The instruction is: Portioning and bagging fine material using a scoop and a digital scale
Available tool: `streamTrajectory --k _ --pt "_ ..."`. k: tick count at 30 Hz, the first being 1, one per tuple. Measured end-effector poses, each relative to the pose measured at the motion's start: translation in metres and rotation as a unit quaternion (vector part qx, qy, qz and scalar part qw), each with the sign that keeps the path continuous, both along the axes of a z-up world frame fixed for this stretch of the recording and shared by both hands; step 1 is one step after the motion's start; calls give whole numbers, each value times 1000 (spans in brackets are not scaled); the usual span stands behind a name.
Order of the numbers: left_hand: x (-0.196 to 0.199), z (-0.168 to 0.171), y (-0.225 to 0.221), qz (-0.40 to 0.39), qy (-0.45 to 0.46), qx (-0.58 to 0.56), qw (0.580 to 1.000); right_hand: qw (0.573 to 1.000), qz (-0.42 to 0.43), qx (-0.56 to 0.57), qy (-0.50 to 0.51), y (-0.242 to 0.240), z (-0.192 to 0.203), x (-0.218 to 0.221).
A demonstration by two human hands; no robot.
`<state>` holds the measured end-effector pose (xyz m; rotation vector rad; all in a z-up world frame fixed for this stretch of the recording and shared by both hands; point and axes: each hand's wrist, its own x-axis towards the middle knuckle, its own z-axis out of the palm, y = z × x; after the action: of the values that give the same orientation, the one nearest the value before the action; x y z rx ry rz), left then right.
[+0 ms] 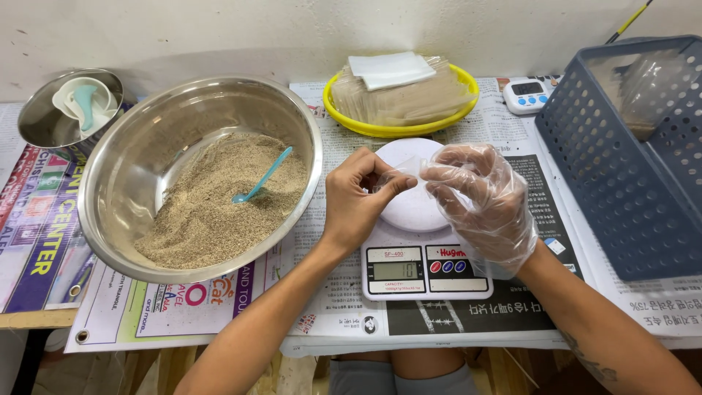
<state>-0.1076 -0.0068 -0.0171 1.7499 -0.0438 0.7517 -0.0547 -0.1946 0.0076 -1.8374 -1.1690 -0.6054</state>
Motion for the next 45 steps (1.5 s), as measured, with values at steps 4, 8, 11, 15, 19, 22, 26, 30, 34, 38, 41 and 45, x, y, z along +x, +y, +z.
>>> streamTrajectory --k 4,8,11,15,19,22,26,30,34,38,41,45 --pt "-3 4 -3 -2 -15 5 1000 999 30 22 35 5 1 1" --pt "-4 1 -6 -20 -50 58 997 998 43 4 43 7 6 1" --pt "-2 -3 -3 -9 -78 107 991 996 75 5 44 8 -1 9" --pt "-6 7 -1 10 -107 170 980 984 168 64 -3 5 -7 17" --pt "-6 -1 4 56 -53 297 952 986 135 -13 -96 -2 -11 24" --pt "-3 -11 6 62 -36 346 936 992 123 18 -3 0 -22 18" --pt "-2 -13 5 72 -47 353 932 985 128 -6 -116 5 -25 28" --pt "-4 -13 0 69 -24 356 932 977 111 -85 -163 8 -5 20" --pt "-7 -5 1 58 -40 370 926 988 75 -122 -51 8 -8 5" --pt "-10 2 1 12 -52 401 915 975 71 -194 -82 1 -1 0" --pt "-10 0 2 27 -54 418 907 970 66 -216 -84 2 -1 1" --pt "-9 0 1 39 -57 416 907 971 112 -194 -82 0 2 -2"
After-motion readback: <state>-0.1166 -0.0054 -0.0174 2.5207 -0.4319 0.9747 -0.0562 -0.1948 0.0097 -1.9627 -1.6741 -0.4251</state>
